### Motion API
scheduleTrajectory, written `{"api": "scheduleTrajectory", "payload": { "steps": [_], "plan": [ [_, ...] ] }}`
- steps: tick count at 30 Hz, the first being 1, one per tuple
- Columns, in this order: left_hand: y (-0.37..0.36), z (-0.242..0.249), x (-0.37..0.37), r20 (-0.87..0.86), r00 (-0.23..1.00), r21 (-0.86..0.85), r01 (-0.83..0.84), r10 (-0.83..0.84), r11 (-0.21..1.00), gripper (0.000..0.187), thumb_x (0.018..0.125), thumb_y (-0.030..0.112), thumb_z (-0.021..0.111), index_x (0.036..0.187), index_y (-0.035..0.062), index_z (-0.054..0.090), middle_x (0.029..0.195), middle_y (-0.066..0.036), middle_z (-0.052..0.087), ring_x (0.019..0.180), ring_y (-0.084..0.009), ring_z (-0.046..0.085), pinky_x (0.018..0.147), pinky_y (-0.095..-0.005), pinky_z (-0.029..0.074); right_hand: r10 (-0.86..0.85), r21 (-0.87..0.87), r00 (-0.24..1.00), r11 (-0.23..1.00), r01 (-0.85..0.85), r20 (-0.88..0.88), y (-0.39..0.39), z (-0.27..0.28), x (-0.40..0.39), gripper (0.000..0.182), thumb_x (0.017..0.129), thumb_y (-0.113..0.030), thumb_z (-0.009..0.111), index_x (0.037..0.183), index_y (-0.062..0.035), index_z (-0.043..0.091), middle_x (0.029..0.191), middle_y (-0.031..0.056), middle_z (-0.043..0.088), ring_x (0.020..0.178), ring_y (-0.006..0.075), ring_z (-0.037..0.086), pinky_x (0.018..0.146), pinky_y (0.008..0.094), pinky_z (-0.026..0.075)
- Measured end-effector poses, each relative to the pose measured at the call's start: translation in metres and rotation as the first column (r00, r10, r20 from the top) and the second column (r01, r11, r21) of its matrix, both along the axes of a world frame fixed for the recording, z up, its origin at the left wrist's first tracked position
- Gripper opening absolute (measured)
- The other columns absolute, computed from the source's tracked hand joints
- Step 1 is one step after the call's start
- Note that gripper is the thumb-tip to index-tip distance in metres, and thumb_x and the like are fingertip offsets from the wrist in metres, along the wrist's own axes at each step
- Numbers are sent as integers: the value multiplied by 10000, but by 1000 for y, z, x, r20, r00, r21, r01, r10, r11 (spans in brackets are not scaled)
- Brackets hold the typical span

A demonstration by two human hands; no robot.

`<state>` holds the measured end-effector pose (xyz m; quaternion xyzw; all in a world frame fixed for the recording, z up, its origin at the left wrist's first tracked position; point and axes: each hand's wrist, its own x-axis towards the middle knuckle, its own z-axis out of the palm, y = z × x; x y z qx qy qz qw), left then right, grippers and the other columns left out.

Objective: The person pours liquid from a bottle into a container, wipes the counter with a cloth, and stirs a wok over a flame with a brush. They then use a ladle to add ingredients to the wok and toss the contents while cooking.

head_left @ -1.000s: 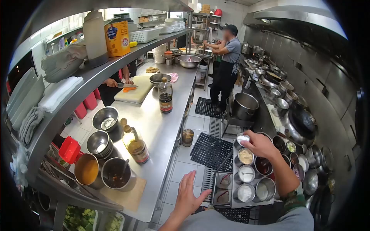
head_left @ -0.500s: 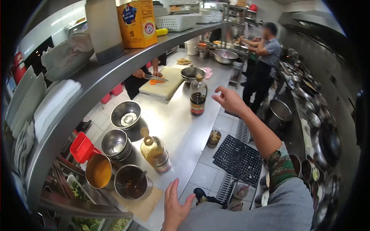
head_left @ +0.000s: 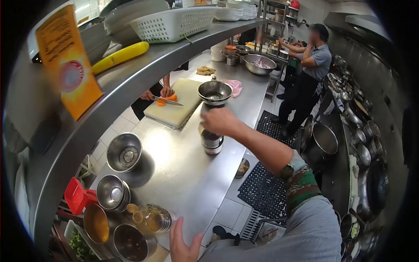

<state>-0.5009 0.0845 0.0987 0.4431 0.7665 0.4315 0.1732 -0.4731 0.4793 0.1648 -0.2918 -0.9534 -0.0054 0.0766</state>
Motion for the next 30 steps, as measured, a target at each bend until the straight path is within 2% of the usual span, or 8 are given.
{"api": "scheduleTrajectory", "payload": {
  "steps": [3,8,11,15,18,26,28,30],
  "plan": [
    [26,8,-12,-5,1000,11,12,-12,1000,695,771,145,760,1362,-42,444,1300,-230,520,1220,-353,515,1029,-415,406,255,16,962,966,-258,99,-24,-4,2,287,922,-313,529,1031,-78,652,933,177,671,826,348,682,704,436,549],
    [98,0,-29,-86,995,82,66,-59,994,803,796,228,774,1417,-46,345,1369,-269,430,1263,-415,449,1054,-452,378,594,-5,799,802,-597,-98,-66,-1,8,202,869,-229,574,829,-34,604,787,151,583,642,337,645,569,430,525],
    [124,-15,-31,-100,994,134,-33,47,990,886,759,208,794,1447,-30,289,1405,-249,398,1307,-396,407,1091,-442,330,612,-73,773,774,-629,-167,-89,-2,9,206,885,-237,578,905,-32,580,792,140,578,669,331,649,608,426,533],
    [130,-34,-26,-135,976,283,-129,173,950,934,722,230,842,1410,-63,283,1392,-303,372,1312,-466,361,1090,-504,318,644,-72,726,734,-675,-239,-116,-7,9,264,893,-301,581,952,-44,582,807,152,614,663,338,658,582,429,530],
    [109,-41,-15,-159,971,282,-130,180,951,904,705,213,854,1372,-64,311,1391,-303,373,1314,-469,349,1085,-512,320,634,31,748,767,-641,-195,-141,-12,9,282,898,-349,603,949,-76,556,772,91,584,703,294,648,582,411,517],
    [101,-32,-10,-142,965,257,-178,219,950,916,746,251,821,1399,-63,260,1388,-310,342,1308,-469,353,1083,-488,332,687,0,727,727,-687,6,-147,8,6,260,914,-302,589,918,-51,522,764,87,583,694,288,645,596,403,512],
    [94,-33,-13,-199,964,221,-129,175,967,969,748,277,822,1429,-44,212,1398,-295,335,1302,-458,369,1072,-472,351,720,-143,685,694,-705,112,-140,20,5,288,910,-310,590,988,-38,541,851,129,628,744,325,666,641,424,525],
    [92,-37,-24,-191,973,227,-82,127,970,973,752,287,819,1433,-43,207,1406,-294,330,1303,-456,375,1071,-466,358,738,-148,666,675,-723,110,-144,27,10,294,906,-312,603,997,-41,537,866,130,626,751,330,664,653,427,525]
  ]
}}
